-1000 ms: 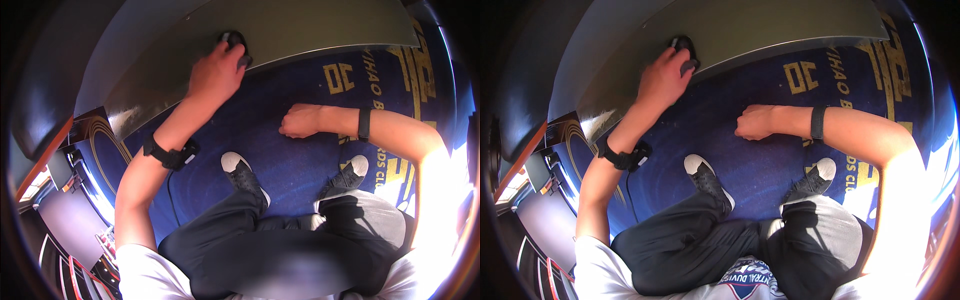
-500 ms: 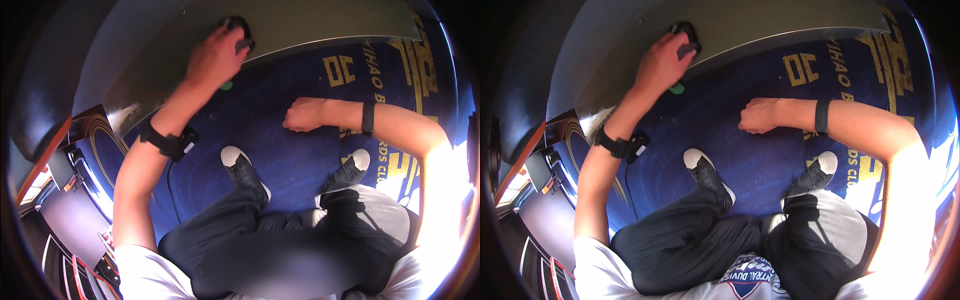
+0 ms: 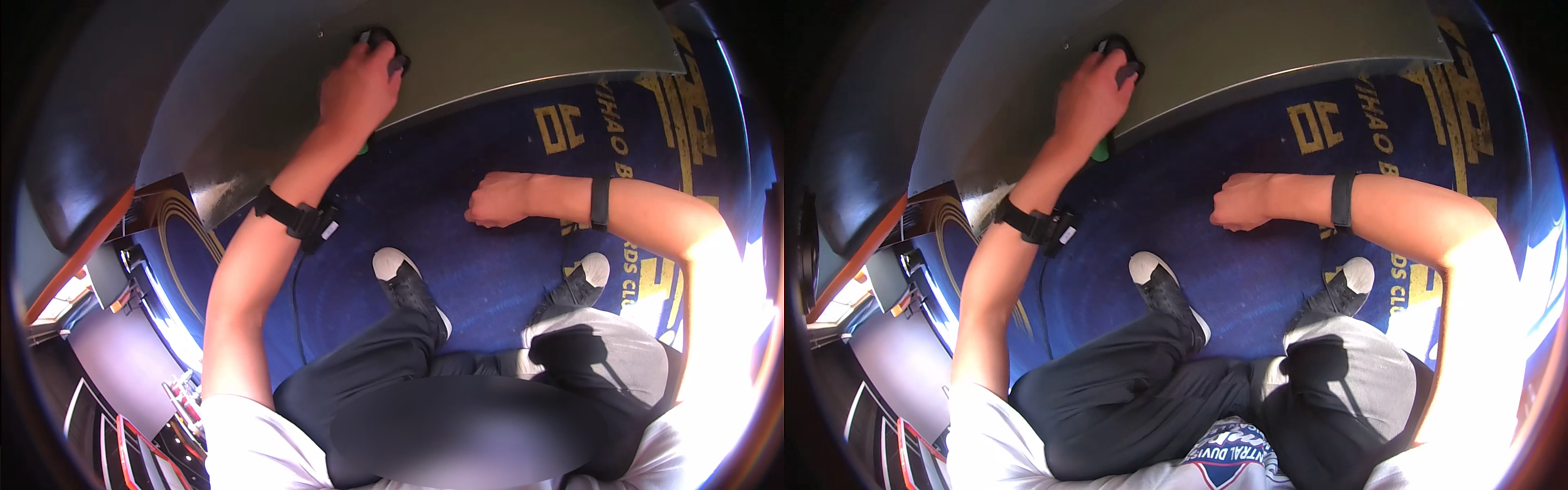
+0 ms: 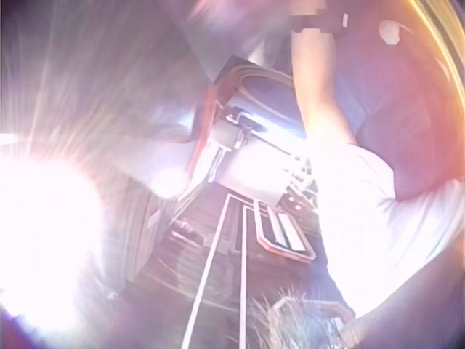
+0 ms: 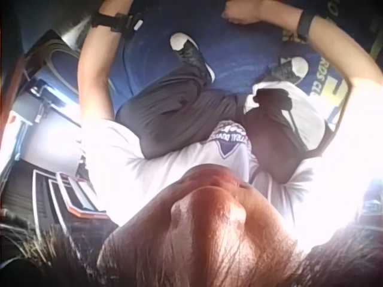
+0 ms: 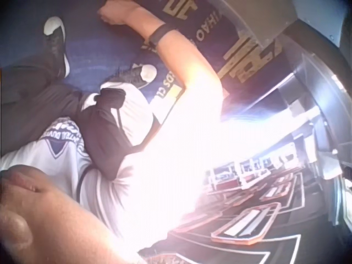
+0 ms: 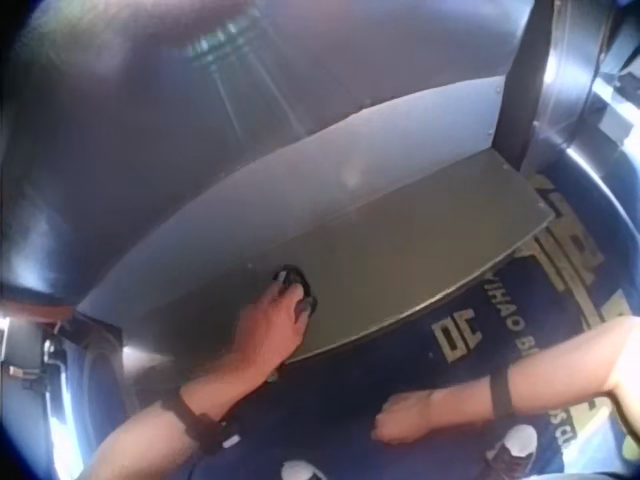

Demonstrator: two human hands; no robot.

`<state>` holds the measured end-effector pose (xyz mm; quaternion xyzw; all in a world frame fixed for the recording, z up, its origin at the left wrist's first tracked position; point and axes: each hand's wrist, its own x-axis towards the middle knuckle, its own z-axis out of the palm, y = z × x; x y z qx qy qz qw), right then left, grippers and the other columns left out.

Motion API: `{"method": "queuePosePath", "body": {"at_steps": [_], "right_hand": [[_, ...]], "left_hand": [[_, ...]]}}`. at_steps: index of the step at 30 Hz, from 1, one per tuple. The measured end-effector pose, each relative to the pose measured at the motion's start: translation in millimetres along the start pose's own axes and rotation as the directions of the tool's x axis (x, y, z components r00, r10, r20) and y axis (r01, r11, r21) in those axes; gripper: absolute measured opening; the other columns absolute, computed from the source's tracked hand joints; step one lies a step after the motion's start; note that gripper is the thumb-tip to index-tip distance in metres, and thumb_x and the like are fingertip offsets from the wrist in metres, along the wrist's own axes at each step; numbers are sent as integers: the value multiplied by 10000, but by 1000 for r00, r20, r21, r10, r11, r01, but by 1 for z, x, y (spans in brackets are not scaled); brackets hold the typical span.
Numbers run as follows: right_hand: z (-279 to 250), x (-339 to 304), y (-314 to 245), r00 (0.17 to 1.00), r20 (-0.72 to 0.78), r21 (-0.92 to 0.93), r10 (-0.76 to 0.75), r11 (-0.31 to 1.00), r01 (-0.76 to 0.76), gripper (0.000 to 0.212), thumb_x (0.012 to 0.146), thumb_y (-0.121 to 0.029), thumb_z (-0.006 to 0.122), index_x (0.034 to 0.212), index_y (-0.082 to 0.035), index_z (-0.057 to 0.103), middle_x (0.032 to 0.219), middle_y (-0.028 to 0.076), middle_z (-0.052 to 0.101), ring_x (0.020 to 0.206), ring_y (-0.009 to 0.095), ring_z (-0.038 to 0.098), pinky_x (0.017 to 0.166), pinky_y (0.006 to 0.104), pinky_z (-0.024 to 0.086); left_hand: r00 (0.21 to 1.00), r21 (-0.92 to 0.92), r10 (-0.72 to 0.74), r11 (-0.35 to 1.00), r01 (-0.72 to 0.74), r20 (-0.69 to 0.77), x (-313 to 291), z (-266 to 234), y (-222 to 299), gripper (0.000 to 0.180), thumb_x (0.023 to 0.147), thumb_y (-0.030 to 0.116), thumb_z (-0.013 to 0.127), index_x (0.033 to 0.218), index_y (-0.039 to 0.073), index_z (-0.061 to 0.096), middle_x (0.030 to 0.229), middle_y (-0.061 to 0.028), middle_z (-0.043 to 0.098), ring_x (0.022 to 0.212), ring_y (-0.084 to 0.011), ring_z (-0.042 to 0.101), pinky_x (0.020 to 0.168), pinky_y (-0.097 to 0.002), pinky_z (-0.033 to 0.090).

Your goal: Wiping the side cushions and frame of a billiard table with a green cloth.

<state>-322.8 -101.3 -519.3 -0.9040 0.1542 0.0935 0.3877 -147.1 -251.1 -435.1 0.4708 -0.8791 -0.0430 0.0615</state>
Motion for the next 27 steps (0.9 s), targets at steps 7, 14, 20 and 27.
{"method": "queuePosePath", "body": {"at_steps": [7,14,20,27], "right_hand": [[8,-11,3,999,31,-12,24,1000,-24,193,845,-219,563,842,-39,631,779,152,661,785,353,648,703,456,505],[10,-9,0,999,2,0,35,999,-35,192,843,-217,565,836,-38,634,784,151,664,790,348,651,704,454,505],[10,-18,3,998,-8,1,60,998,-60,188,841,-211,565,845,-39,640,783,156,664,798,350,652,716,454,506],[3,-25,2,990,-78,-54,118,991,-123,163,791,-189,603,807,-38,664,813,161,674,832,356,652,740,453,515]], "left_hand": [[989,-176,48,984,-23,140,-19,2,34,198,809,222,655,929,104,550,933,-122,586,832,-367,610,663,-455,503],[933,-10,-358,933,359,31,16,-7,-73,285,845,333,599,1005,98,587,895,-173,659,887,-362,630,736,-467,505],[922,219,-353,898,382,-160,14,4,-110,290,868,302,575,1063,88,586,1004,-185,617,920,-379,603,741,-472,509],[933,134,-336,926,352,-130,0,5,-47,214,896,250,545,1025,80,549,1017,-161,556,892,-384,589,701,-488,500]]}}
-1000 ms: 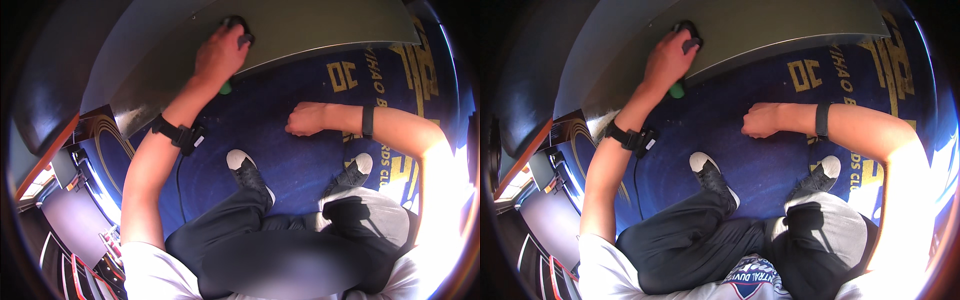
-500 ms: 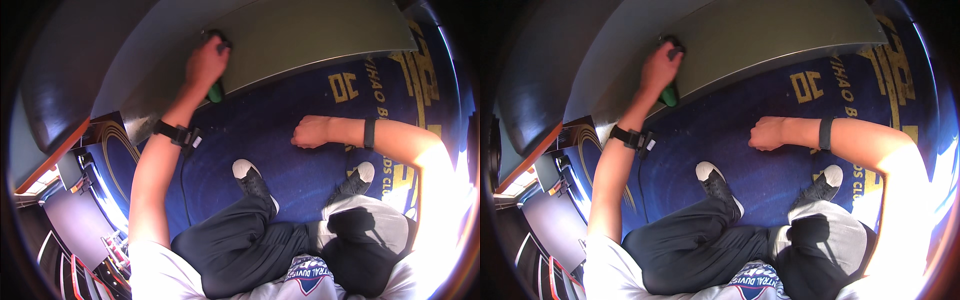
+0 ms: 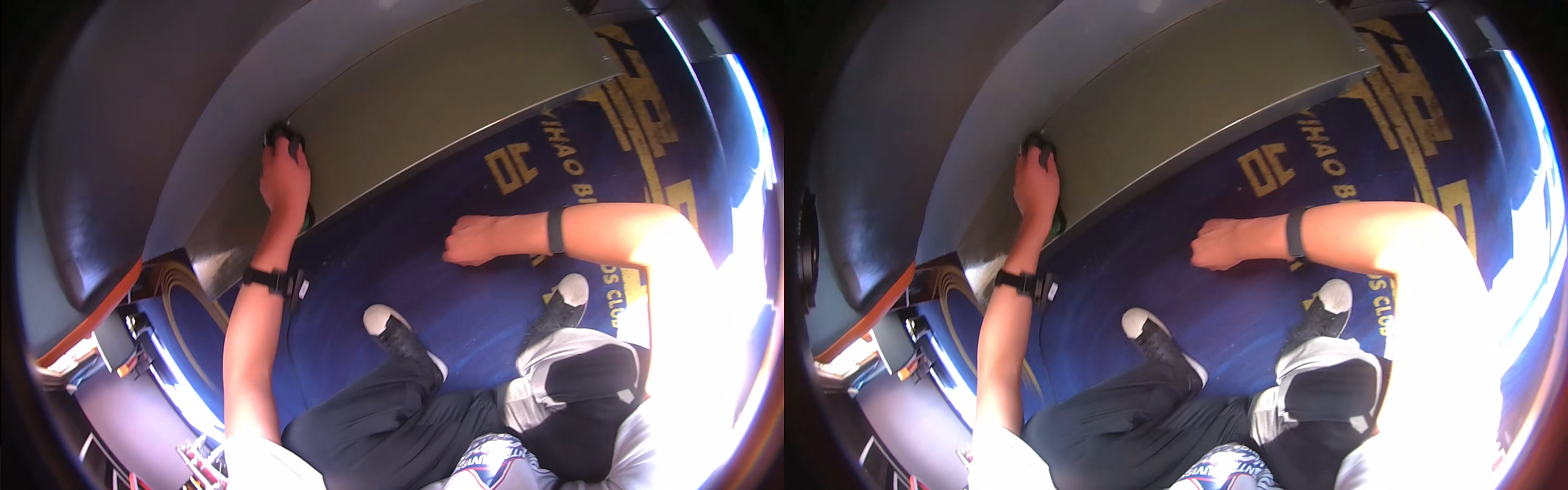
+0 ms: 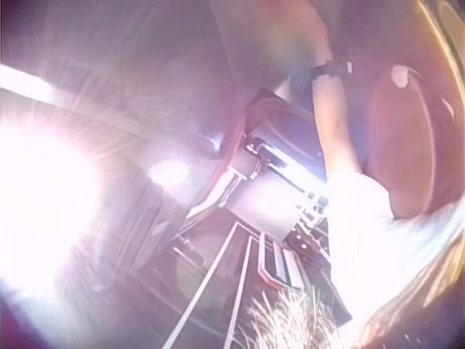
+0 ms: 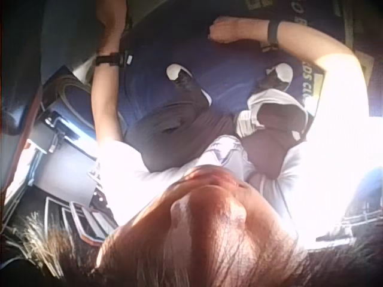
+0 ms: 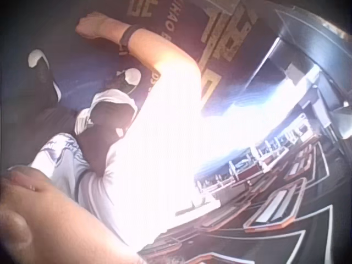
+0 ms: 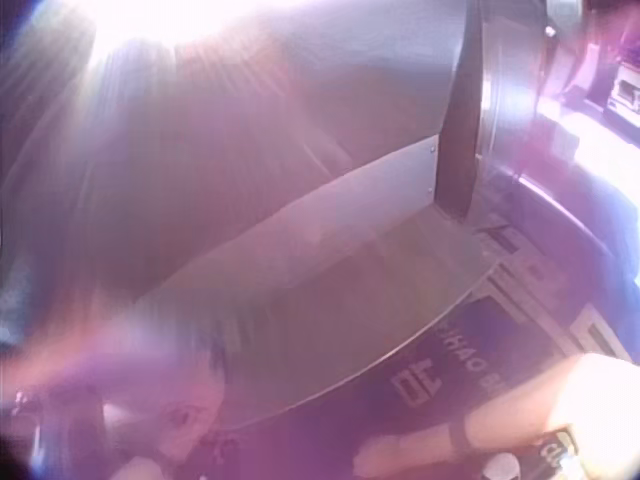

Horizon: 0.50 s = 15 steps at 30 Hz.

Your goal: Wiping the side cushions and frame of a billiard table with a green cloth.

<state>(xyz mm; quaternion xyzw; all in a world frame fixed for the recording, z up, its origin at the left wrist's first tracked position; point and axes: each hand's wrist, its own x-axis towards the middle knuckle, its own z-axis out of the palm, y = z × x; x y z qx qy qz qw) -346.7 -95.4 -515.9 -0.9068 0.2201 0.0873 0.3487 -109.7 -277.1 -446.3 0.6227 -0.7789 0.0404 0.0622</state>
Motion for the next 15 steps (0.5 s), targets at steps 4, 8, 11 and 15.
{"method": "queuePosePath", "body": {"at_steps": [4,8,11,15], "right_hand": [[-4,16,9,992,-116,-10,41,999,-43,173,792,-202,609,785,-37,662,804,163,673,831,354,653,733,454,516],[-11,20,7,983,-155,32,98,995,-94,186,805,-211,598,847,-42,661,810,161,671,818,353,651,731,456,512],[-14,20,-1,953,-284,268,103,963,-25,207,861,-235,563,908,-38,606,786,158,651,755,362,634,688,461,504],[-36,20,-14,762,-526,710,379,688,148,281,887,-293,545,1024,-52,590,804,133,652,729,286,646,678,389,513]], "left_hand": [[992,-132,122,983,-124,-24,-33,-5,36,162,875,219,583,946,76,552,959,-134,550,844,-371,595,677,-480,495],[946,-438,321,856,-276,32,-54,-11,70,147,837,179,632,908,67,568,875,-124,560,796,-348,603,666,-444,489],[928,-670,354,717,-191,114,-56,-24,90,184,837,176,642,962,56,582,856,-132,592,798,-309,610,706,-390,481],[987,-809,101,586,43,125,-57,-39,101,260,882,200,615,1069,26,568,932,-126,617,856,-208,603,782,-313,461]]}}
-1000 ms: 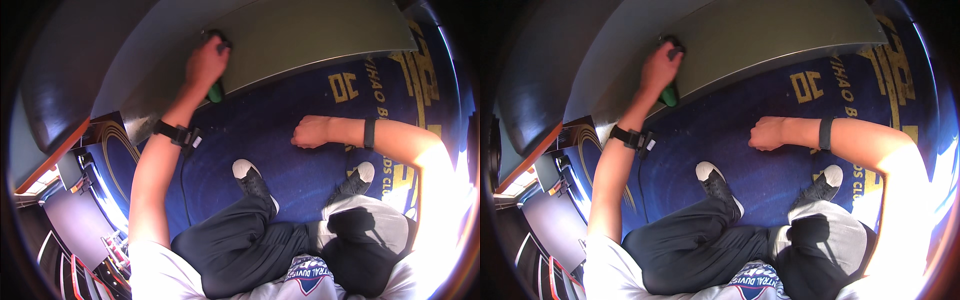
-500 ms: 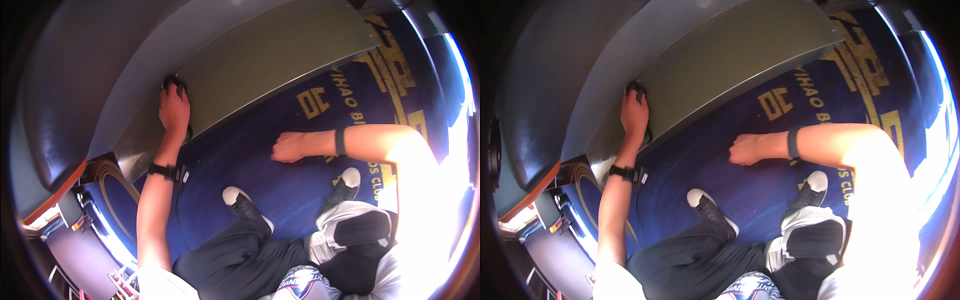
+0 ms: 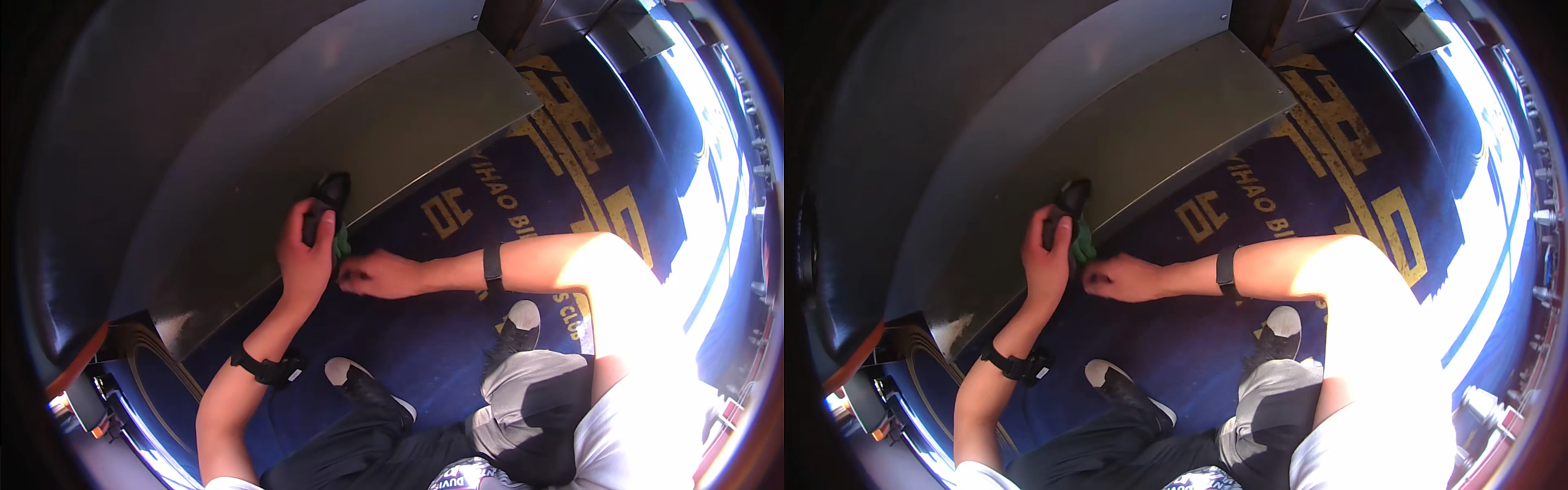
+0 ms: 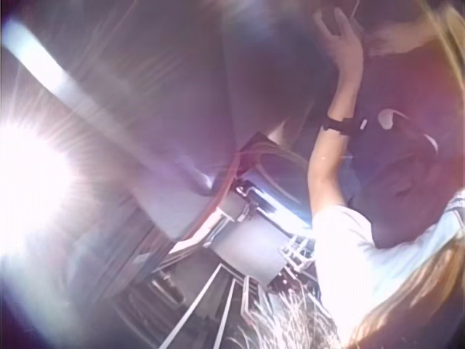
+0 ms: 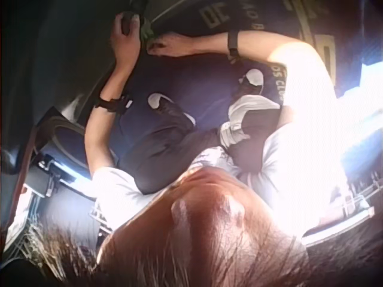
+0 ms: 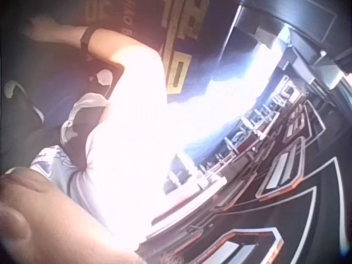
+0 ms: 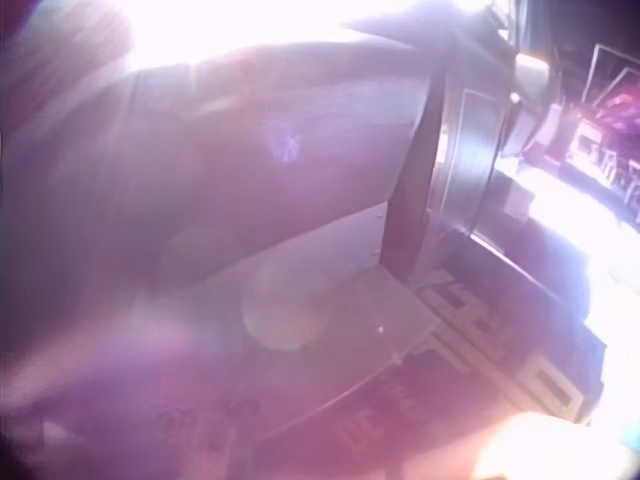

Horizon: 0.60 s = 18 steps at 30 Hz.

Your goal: Wiping the side cushions and frame of a billiard table with a green cloth.

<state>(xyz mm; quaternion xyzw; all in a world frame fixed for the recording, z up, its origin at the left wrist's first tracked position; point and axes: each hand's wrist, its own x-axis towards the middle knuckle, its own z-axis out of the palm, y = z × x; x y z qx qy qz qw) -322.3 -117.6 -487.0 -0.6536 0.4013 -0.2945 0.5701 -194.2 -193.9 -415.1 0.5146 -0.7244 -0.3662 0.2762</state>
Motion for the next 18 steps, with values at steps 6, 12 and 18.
{"method": "queuePosePath", "body": {"at_steps": [6,12,18], "right_hand": [[-31,9,-37,910,-275,659,312,750,-58,463,902,-365,567,1185,-4,507,865,103,629,746,181,641,649,290,512],[-54,18,-22,756,-644,170,119,985,-11,470,789,-253,677,1141,26,538,962,166,620,813,256,639,702,329,519],[-154,35,-35,589,-699,-633,-405,734,-246,308,696,-153,667,977,-29,643,940,202,605,900,373,596,806,433,494]], "left_hand": [[999,-164,-38,986,34,-22,-12,-2,1,381,906,169,569,1232,-6,482,1127,-193,549,1016,-280,570,869,-343,442],[946,329,268,890,-316,183,-33,-6,-8,525,883,97,562,1363,-4,375,1334,-236,395,1147,-384,496,959,-406,407],[922,70,-4,997,-25,388,-89,-32,-23,516,869,81,558,1354,37,388,1284,-209,425,938,-296,615,806,-353,503]]}}
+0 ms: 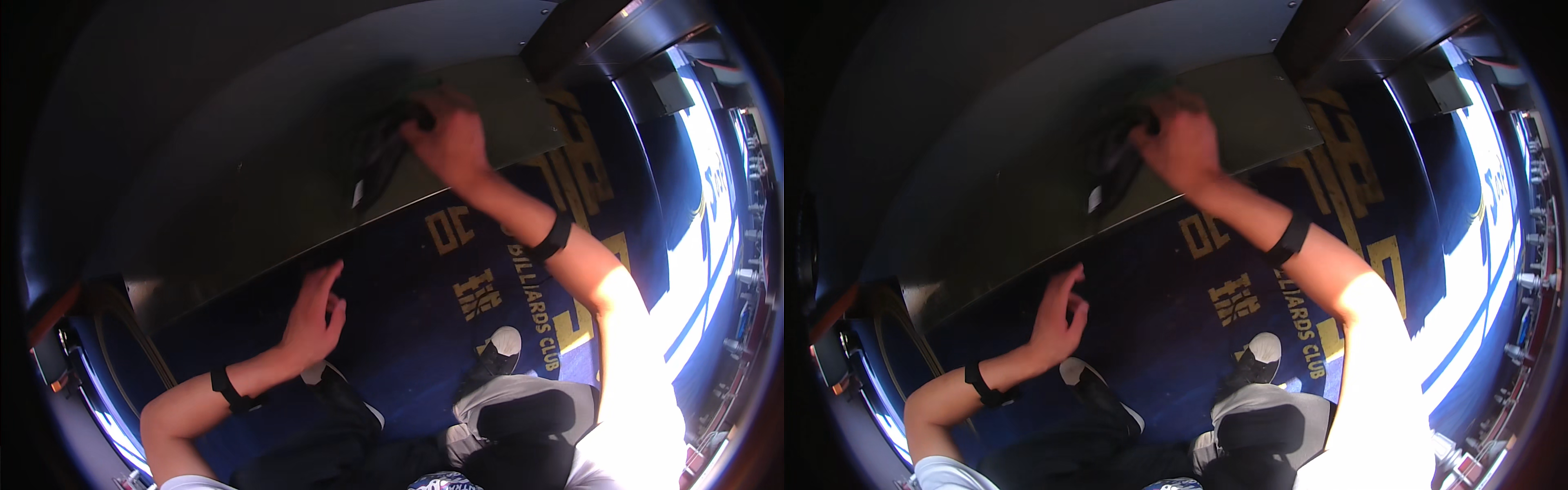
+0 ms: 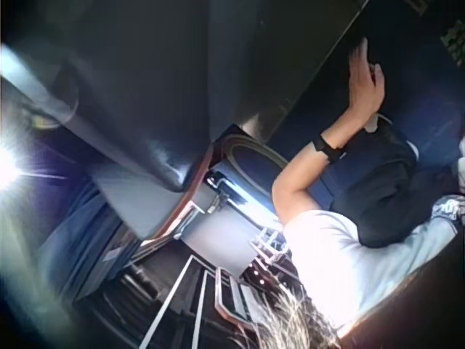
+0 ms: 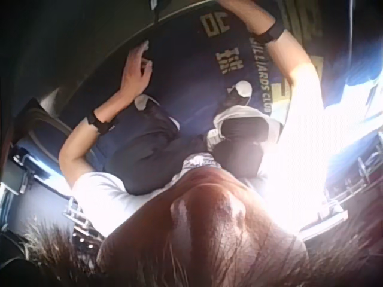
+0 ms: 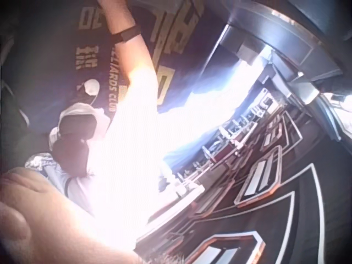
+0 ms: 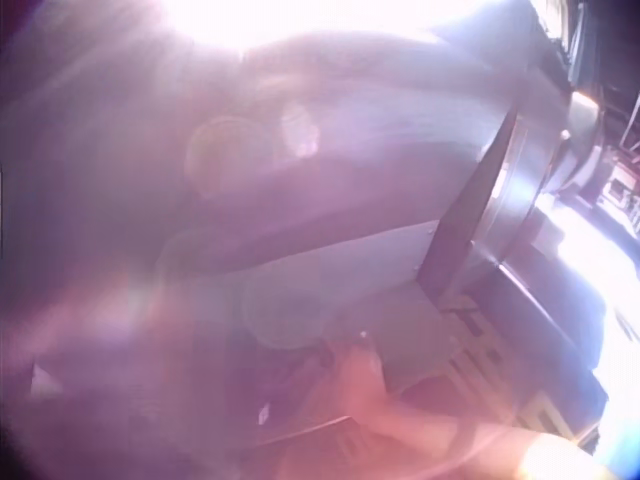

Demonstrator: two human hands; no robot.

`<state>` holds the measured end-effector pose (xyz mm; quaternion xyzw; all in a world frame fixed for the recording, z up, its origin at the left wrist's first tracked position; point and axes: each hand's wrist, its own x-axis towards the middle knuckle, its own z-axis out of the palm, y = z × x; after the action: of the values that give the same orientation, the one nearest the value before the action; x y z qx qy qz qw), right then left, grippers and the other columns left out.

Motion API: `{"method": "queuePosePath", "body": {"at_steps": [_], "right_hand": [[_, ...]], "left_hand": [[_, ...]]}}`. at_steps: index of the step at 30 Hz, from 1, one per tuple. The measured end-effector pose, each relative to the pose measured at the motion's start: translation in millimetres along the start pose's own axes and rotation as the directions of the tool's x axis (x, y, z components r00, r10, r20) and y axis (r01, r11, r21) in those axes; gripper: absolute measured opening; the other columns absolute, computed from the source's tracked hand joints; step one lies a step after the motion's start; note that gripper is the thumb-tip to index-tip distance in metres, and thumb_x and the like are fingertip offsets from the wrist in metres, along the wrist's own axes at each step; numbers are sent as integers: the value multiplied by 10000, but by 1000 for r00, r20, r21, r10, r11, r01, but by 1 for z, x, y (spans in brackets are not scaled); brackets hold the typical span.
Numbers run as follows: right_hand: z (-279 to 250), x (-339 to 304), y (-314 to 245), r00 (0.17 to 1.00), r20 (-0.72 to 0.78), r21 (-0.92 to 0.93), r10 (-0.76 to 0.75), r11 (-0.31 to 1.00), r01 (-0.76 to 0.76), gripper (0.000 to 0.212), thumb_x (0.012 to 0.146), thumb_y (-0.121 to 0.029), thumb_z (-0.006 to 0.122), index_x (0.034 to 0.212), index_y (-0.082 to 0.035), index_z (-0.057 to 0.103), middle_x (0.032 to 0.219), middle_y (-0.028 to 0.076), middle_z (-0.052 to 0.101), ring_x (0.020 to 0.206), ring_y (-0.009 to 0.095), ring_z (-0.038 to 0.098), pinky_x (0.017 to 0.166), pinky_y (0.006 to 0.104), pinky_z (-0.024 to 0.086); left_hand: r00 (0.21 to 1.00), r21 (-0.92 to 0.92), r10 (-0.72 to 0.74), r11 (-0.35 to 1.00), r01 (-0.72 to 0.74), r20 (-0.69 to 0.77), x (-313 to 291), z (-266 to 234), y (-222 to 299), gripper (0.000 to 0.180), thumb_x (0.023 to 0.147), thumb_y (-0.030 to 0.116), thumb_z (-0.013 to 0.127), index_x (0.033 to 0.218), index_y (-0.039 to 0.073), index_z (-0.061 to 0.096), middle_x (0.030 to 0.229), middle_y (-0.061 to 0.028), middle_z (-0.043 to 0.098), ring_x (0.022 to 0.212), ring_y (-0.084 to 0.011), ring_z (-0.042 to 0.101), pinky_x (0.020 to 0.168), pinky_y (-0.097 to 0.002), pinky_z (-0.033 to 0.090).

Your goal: Wiping the side cushions and frame of a billiard table with a green cloth.

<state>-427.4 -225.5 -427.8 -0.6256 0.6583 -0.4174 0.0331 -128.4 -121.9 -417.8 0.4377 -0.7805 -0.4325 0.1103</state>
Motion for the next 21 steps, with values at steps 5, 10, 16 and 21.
{"method": "queuePosePath", "body": {"at_steps": [5,10,16,21], "right_hand": [[0,46,62,997,39,-314,-68,946,76,325,718,-192,642,1011,-52,645,997,185,603,973,349,573,875,437,467],[29,9,38,930,274,-270,-245,909,319,435,738,-230,651,1139,-73,594,1212,207,527,1125,383,502,987,447,409],[55,-83,-78,789,462,95,-406,907,411,385,671,-224,713,1035,-118,646,1115,161,527,1103,352,493,1006,452,387],[47,-56,-45,827,522,-29,-209,965,262,424,686,-234,700,1081,-109,614,1130,176,550,1111,367,511,957,435,427]], "left_hand": [[952,29,3,1000,-12,305,-46,5,-19,360,864,62,542,1223,74,508,1113,-124,551,881,-272,627,734,-359,527],[839,57,-32,998,1,543,-65,21,-30,195,873,103,522,1055,92,589,968,-93,598,891,-290,616,748,-390,518],[810,39,85,990,-132,581,-52,40,-25,184,855,126,541,1026,80,593,945,-105,599,886,-312,611,759,-411,509],[793,210,13,961,-178,609,-37,25,-36,166,865,146,538,1006,84,598,950,-97,601,905,-303,604,775,-411,505]]}}
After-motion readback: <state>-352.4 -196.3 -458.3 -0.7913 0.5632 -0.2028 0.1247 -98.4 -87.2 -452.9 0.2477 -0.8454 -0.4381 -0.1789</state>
